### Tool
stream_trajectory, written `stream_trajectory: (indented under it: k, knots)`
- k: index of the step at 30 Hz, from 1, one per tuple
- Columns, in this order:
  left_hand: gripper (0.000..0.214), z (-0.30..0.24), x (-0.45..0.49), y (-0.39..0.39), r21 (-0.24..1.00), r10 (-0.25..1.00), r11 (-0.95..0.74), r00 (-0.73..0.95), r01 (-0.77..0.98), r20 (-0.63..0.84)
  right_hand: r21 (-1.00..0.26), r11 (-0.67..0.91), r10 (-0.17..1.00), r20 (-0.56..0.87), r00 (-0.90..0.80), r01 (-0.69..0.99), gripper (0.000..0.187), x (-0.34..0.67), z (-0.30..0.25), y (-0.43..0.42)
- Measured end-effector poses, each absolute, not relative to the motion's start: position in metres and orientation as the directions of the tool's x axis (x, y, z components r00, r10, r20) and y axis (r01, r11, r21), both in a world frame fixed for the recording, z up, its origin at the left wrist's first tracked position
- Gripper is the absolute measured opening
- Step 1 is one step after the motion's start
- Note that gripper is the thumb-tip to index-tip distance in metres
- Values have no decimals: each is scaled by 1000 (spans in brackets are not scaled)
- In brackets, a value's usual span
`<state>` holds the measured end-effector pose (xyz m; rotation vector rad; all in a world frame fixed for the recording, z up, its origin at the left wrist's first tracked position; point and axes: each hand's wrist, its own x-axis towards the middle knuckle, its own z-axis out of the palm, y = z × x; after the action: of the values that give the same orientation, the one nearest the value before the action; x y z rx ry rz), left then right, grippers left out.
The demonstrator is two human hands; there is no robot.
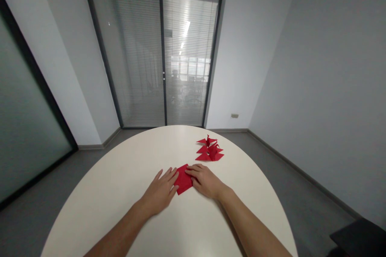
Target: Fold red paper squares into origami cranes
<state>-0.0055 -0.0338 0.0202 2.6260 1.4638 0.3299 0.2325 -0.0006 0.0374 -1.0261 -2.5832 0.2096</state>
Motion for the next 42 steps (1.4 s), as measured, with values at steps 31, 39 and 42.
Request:
stream_trajectory:
  k: [31,39,42]
  knots:
    - [49,31,-7,-41,275,785,-619,584,735,206,-398,735,664,263,-700,548,26,235,54,-9]
    - [34,30,-7,-37,305,797,-604,548,736,255,-389,709,695,238,-679,589,20,235,52,-9]
    - [28,34,-6,-36,300,802,-594,522,746,291,-383,689,718,240,-653,616,22,234,51,-8]
